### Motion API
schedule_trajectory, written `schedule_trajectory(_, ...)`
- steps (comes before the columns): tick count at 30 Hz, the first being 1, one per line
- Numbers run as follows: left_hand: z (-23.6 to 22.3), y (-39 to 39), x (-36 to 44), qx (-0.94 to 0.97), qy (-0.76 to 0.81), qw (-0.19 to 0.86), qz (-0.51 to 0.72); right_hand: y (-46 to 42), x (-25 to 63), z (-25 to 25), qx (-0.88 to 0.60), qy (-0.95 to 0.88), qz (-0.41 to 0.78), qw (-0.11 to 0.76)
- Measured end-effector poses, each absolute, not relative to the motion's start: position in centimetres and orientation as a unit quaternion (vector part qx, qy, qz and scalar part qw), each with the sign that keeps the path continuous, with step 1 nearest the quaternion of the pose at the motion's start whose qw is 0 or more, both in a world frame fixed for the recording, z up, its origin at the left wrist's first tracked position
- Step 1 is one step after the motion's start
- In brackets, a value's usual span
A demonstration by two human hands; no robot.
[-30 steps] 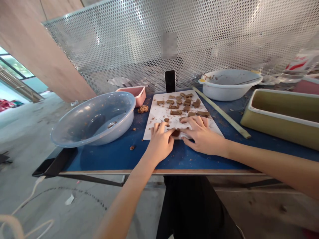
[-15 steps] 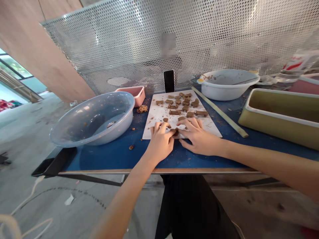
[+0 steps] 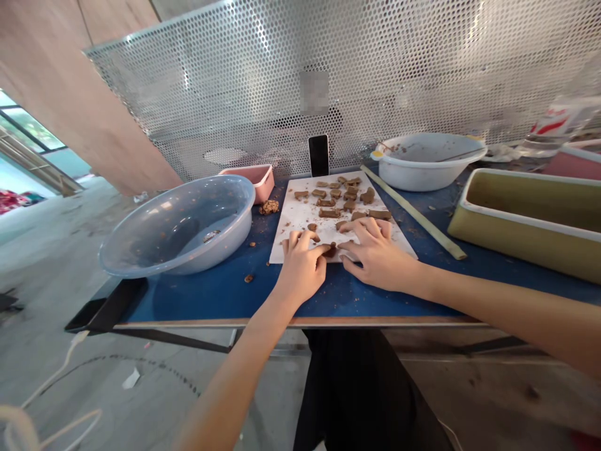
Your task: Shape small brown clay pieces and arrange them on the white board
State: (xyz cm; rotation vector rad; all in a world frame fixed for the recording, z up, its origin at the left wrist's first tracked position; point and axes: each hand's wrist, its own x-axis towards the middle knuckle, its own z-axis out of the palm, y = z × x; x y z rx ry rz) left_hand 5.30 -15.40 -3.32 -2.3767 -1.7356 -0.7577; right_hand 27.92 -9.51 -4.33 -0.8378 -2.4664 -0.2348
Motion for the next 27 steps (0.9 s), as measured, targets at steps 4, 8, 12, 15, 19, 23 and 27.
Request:
schedule_trajectory(4, -3.4, -15.3, 5.3, -0.774, -0.577, 0.045, -0.255, -8.7, 28.1, -4.4, -0.337, -0.901, -0.061, 0.266)
schedule_trajectory(8, -3.4, -15.3, 5.3, -0.779, -0.572, 0.045, -0.254, -8.3, 28.2, -4.5, -0.332, -0.904, -0.017, 0.269)
schedule_trajectory(12, -3.3, -15.3, 5.3, -0.781, -0.572, 0.044, -0.248, -8.5, 28.2, -4.5, -0.311, -0.913, -0.012, 0.265)
schedule_trajectory(15, -3.3, -15.3, 5.4, -0.785, -0.568, 0.038, -0.246, -8.8, 28.1, -4.4, -0.29, -0.923, -0.033, 0.25)
schedule_trajectory(19, -3.3, -15.3, 5.4, -0.788, -0.564, 0.023, -0.248, -9.1, 28.1, -4.4, -0.255, -0.938, -0.079, 0.222)
schedule_trajectory(23, -3.3, -15.2, 5.4, -0.784, -0.565, 0.025, -0.256, -9.1, 28.1, -4.2, -0.254, -0.938, -0.102, 0.211)
schedule_trajectory(27, -3.3, -15.1, 5.4, -0.77, -0.579, 0.031, -0.265, -9.1, 28.2, -3.9, -0.29, -0.925, -0.076, 0.235)
